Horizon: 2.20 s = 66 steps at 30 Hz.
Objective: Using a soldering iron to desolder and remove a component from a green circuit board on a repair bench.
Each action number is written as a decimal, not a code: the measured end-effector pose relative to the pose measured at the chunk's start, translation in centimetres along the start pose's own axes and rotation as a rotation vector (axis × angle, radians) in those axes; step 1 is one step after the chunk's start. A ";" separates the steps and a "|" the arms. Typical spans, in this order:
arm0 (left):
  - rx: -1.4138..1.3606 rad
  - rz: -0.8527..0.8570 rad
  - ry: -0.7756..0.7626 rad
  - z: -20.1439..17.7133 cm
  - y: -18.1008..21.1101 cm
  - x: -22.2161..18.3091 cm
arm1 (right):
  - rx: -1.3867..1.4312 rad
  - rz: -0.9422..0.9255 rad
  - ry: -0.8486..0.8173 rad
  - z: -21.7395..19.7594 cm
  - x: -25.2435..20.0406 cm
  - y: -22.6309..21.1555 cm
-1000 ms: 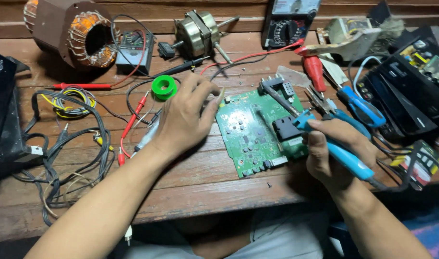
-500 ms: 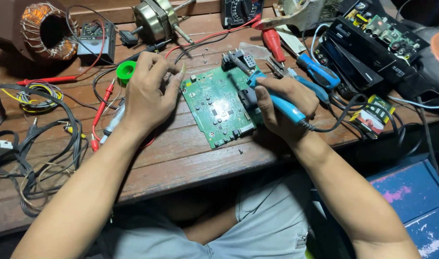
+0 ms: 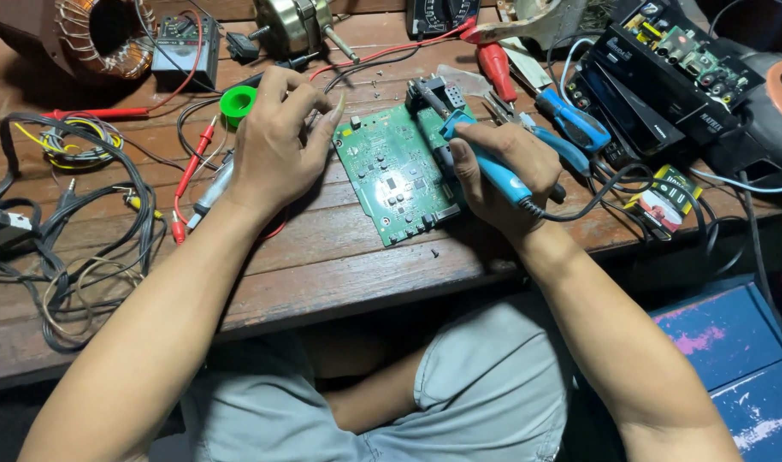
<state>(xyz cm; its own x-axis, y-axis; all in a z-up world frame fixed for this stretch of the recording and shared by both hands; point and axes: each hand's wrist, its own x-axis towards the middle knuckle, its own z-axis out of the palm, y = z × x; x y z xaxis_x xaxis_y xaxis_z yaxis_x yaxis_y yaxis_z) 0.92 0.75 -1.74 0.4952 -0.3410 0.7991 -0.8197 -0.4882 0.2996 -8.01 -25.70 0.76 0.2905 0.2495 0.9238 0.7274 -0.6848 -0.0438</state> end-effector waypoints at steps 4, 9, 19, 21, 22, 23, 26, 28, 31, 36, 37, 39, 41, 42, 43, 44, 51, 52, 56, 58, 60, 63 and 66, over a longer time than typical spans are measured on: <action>0.022 -0.026 -0.016 0.1 -0.1 -0.1 | -0.026 -0.003 0.011 0.1 -0.2 0.0; -0.012 -0.021 -0.032 0.0 0.1 0.1 | 0.037 0.001 0.008 0.1 -0.1 0.0; 0.018 -0.098 -0.069 0.6 -0.2 -0.6 | 0.112 -0.012 -0.016 -0.1 0.3 -0.7; 0.063 -0.124 -0.052 2.0 -1.4 -0.9 | 0.088 0.057 0.069 -0.1 0.5 -0.6; 0.069 -0.120 -0.040 1.7 -1.3 -0.7 | 0.090 0.044 0.073 -0.1 0.5 -0.4; 0.068 -0.117 -0.048 1.5 -1.2 -0.5 | 0.104 0.071 0.088 -0.2 0.5 -0.3; 0.082 -0.148 -0.071 0.9 -0.3 -0.9 | 0.142 0.138 0.092 -0.8 -0.2 -0.1; 0.090 -0.171 -0.080 0.9 -0.1 -0.9 | 0.153 0.170 0.084 -1.1 -0.4 0.3; 0.069 -0.141 -0.069 0.5 0.4 -0.4 | 0.257 0.216 0.118 -1.4 -1.0 0.8; -0.140 -0.021 -0.140 -0.9 2.0 1.2 | 0.231 0.445 0.035 -2.6 -3.3 1.1; -0.137 -0.025 -0.145 -0.9 2.1 1.3 | 0.235 0.450 0.035 -2.5 -3.9 1.4; -0.104 -0.048 -0.161 -0.9 2.3 1.6 | 0.179 0.484 0.165 -2.2 -5.0 2.1; -0.080 -0.063 -0.169 -0.6 2.0 1.6 | 0.121 0.517 0.185 -2.4 -5.4 2.1; -0.053 -0.073 -0.168 -0.4 1.9 1.5 | 0.064 0.541 0.206 -2.6 -5.6 2.2; -0.059 -0.076 -0.173 -0.3 1.9 1.6 | 0.060 0.548 0.202 -3.5 -5.7 1.9; -0.064 -0.086 -0.198 -0.3 1.9 1.7 | 0.007 0.594 0.098 -4.3 -5.8 1.6; -0.120 -0.098 -0.237 -0.2 2.0 2.4 | 0.304 0.613 -0.884 -13.0 -6.5 8.6; -0.117 -0.100 -0.238 -0.3 1.9 2.4 | 0.308 0.611 -0.884 -12.0 -6.4 8.4; -0.112 -0.146 -0.280 -0.5 1.8 2.4 | 0.226 0.968 -1.302 -9.5 -9.5 10.8; -0.110 -0.160 -0.299 -0.5 1.8 2.4 | 0.183 1.361 -1.640 -10.3 -12.7 12.5; -0.121 -0.170 -0.315 -0.6 1.8 2.4 | 0.384 0.535 -1.391 -12.6 -15.7 12.6; -0.134 -0.187 -0.306 -0.6 1.9 2.5 | 0.492 0.438 -1.298 -15.2 -20.5 14.5; -0.166 -0.197 -0.290 -0.3 1.9 2.4 | 0.032 1.744 -1.658 -8.8 -12.0 12.7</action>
<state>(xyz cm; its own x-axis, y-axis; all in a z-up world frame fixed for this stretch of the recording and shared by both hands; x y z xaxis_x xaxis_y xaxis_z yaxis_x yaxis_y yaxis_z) 0.44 -0.77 0.92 0.6894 -0.4783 0.5441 -0.7242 -0.4386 0.5321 -7.77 -43.39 -7.57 0.4241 -0.1788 -0.8878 -0.6194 -0.7725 -0.1403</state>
